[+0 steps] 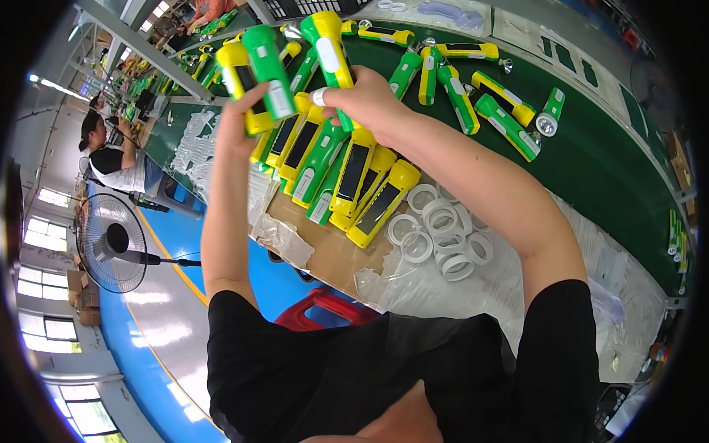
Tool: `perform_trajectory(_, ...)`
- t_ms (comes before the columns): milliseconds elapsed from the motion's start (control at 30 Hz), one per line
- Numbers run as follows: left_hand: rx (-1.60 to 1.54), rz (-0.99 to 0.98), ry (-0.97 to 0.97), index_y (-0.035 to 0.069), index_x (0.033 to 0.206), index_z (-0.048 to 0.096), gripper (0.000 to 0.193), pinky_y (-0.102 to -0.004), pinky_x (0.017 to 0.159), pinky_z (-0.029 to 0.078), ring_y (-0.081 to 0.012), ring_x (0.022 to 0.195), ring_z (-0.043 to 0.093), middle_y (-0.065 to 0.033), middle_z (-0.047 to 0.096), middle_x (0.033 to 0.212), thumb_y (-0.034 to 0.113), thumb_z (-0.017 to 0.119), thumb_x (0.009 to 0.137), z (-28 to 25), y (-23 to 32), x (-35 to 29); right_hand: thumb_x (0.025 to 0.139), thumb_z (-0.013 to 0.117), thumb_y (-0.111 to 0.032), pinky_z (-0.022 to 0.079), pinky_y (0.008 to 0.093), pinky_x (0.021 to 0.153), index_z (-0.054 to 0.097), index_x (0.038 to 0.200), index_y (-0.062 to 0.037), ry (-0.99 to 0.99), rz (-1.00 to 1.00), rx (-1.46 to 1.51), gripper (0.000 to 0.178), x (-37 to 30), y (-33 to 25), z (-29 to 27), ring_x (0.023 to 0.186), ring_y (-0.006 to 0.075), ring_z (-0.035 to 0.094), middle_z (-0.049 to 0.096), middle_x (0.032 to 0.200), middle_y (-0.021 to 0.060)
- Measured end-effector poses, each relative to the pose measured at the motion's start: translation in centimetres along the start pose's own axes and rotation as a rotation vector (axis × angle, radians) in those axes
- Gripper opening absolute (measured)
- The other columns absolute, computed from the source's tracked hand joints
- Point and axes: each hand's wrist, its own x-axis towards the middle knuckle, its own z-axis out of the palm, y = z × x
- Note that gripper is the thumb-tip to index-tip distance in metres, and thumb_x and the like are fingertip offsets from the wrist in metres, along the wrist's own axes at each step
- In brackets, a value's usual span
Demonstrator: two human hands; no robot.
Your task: Assemble handheld flashlights by attaching the head and lens components to the body.
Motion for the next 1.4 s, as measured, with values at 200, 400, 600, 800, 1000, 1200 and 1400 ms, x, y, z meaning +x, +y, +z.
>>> perform_trajectory(200, 1.282, 0.214, 0.317, 0.003, 0.113, 0.059, 0.058, -0.0425, 0.081, 0.052, -0.0349, 0.094, 0.067, -0.0214, 0.068, 0.102, 0.032, 0.078, 0.067, -13.7, -0.9, 5.6, 0.079, 0.077, -0.027, 0.05, 0.0289, 0.063, 0.058, 0.11, 0.0015, -0.027, 0.127, 0.142, 0.046, 0.4, 1.2, -0.7, 0.076, 0.0127, 0.06, 0.062, 0.089, 0.0054)
perform_trajectory(400, 1.653, -0.061, 0.186, 0.002, 0.122, 0.058, 0.075, -0.0443, 0.089, 0.05, -0.0363, 0.106, 0.064, -0.0234, 0.065, 0.114, 0.048, 0.079, 0.067, -15.8, -5.8, 5.0, 0.082, 0.074, -0.023, 0.051, 0.0336, 0.07, 0.06, 0.112, 0.0012, 0.012, 0.206, 0.279, 0.041, 1.2, 2.6, 0.8, 0.082, 0.0175, 0.062, 0.063, 0.096, 0.0088)
perform_trajectory(600, 1.026, 0.31, 0.169, -0.003, 0.137, 0.047, 0.079, -0.0352, 0.091, 0.05, -0.0301, 0.114, 0.062, -0.0268, 0.062, 0.121, 0.056, 0.064, 0.087, -8.1, -2.8, 5.1, 0.081, 0.068, -0.017, 0.051, 0.0363, 0.078, 0.056, 0.115, 0.0013, -0.059, 0.035, 0.203, 0.04, 1.0, 3.3, 1.4, 0.09, 0.0211, 0.063, 0.064, 0.101, 0.0125)
perform_trajectory(800, 0.526, 0.151, -0.16, 0.003, 0.117, 0.055, 0.032, -0.0265, 0.077, 0.05, -0.0118, 0.088, 0.062, -0.0058, 0.065, 0.098, 0.022, 0.065, 0.094, 2.8, -2.6, -0.7, 0.076, 0.074, -0.026, 0.044, 0.0378, 0.097, 0.047, 0.128, 0.0074, -0.22, -0.387, -0.292, 0.067, -0.3, 3.9, 3.3, 0.113, 0.0317, 0.056, 0.055, 0.12, 0.0221)
perform_trajectory(1000, 1.379, 0.62, 0.232, 0.0, 0.129, 0.049, 0.058, -0.0427, 0.082, 0.049, -0.0403, 0.092, 0.064, -0.0257, 0.065, 0.106, 0.037, 0.067, 0.089, -10.7, -3.2, 6.1, 0.072, 0.075, -0.033, 0.044, 0.0434, 0.1, 0.053, 0.13, -0.0055, 0.238, -0.422, -0.885, 0.068, -1.7, 5.8, -14.0, 0.118, 0.0344, 0.053, 0.053, 0.127, 0.0214)
perform_trajectory(1200, 1.586, 0.199, 0.109, -0.002, 0.117, 0.061, 0.048, -0.0458, 0.086, 0.049, -0.0416, 0.102, 0.062, -0.0245, 0.065, 0.109, 0.04, 0.056, 0.095, -11.5, -5.0, 8.2, 0.069, 0.077, -0.029, 0.051, 0.0434, 0.085, 0.06, 0.112, -0.003, 0.227, 0.07, -1.395, 0.053, -4.9, 6.0, -26.6, 0.099, 0.0354, 0.062, 0.063, 0.106, 0.0176)
perform_trajectory(1400, 1.297, 0.471, -0.194, 0.004, 0.109, 0.067, 0.037, -0.0364, 0.082, 0.052, -0.03, 0.095, 0.068, -0.0174, 0.07, 0.1, 0.036, 0.062, 0.093, 10.0, -6.2, 8.6, 0.067, 0.077, -0.03, 0.053, 0.043, 0.081, 0.062, 0.105, 0.0001, 0.171, 0.254, -1.513, 0.051, -5.4, 8.2, -27.8, 0.094, 0.0345, 0.065, 0.065, 0.103, 0.019)
